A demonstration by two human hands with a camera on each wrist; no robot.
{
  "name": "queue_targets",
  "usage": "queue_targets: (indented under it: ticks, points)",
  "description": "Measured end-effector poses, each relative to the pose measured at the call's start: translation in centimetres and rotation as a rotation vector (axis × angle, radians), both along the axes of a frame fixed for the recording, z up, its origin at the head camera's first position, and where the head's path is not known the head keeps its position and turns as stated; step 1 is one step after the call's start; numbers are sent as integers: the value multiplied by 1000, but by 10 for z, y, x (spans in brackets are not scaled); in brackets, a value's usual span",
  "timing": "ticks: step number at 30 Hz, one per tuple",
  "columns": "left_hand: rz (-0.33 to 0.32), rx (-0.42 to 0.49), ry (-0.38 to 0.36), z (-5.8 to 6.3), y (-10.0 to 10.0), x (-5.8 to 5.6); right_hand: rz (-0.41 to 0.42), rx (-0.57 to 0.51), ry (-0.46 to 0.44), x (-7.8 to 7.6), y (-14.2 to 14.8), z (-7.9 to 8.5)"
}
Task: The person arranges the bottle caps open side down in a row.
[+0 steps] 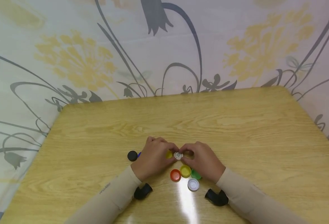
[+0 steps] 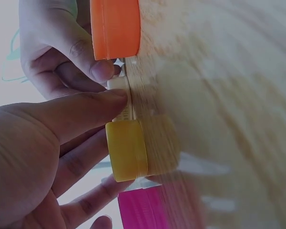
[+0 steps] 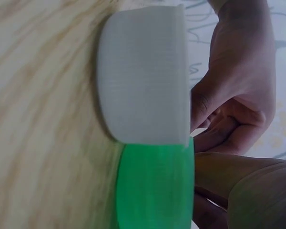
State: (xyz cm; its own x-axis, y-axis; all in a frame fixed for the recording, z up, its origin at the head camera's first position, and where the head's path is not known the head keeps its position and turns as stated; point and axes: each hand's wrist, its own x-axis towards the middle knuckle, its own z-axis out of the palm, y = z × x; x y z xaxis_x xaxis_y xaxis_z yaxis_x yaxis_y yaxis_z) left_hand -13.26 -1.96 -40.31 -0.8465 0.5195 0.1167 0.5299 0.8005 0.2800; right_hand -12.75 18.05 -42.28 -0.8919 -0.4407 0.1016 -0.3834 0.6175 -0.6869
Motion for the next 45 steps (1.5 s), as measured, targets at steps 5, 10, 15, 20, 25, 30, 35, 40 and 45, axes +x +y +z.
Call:
queue_targets:
  ticks: [5, 10, 15, 20, 25, 30, 35, 40, 45]
  points:
    - [5, 11, -10, 0, 0, 0, 5, 7, -1, 0, 1, 0]
    - [4, 19, -10, -1, 0, 0, -4, 10, 7, 0, 0, 0]
    - [9, 21, -10, -1, 0, 1, 7, 6, 15, 0, 0, 0]
    - [9, 12, -28, 1, -2, 0, 37, 13, -7, -1, 1, 5]
    - [3, 16, -44, 4, -5, -1, 39, 9, 45, 1, 4, 15]
    - [3, 31, -12, 11, -12, 0, 62, 1, 117, 11, 5, 19]
    - [-12, 83, 75, 23, -15, 4, 141, -33, 263, 22, 6, 15]
    - [-31, 240, 145, 33, -15, 12, 154, -60, 367, 28, 6, 10]
    - [-68, 466, 193, 45, -15, 20, 151, -52, 321, 33, 5, 7]
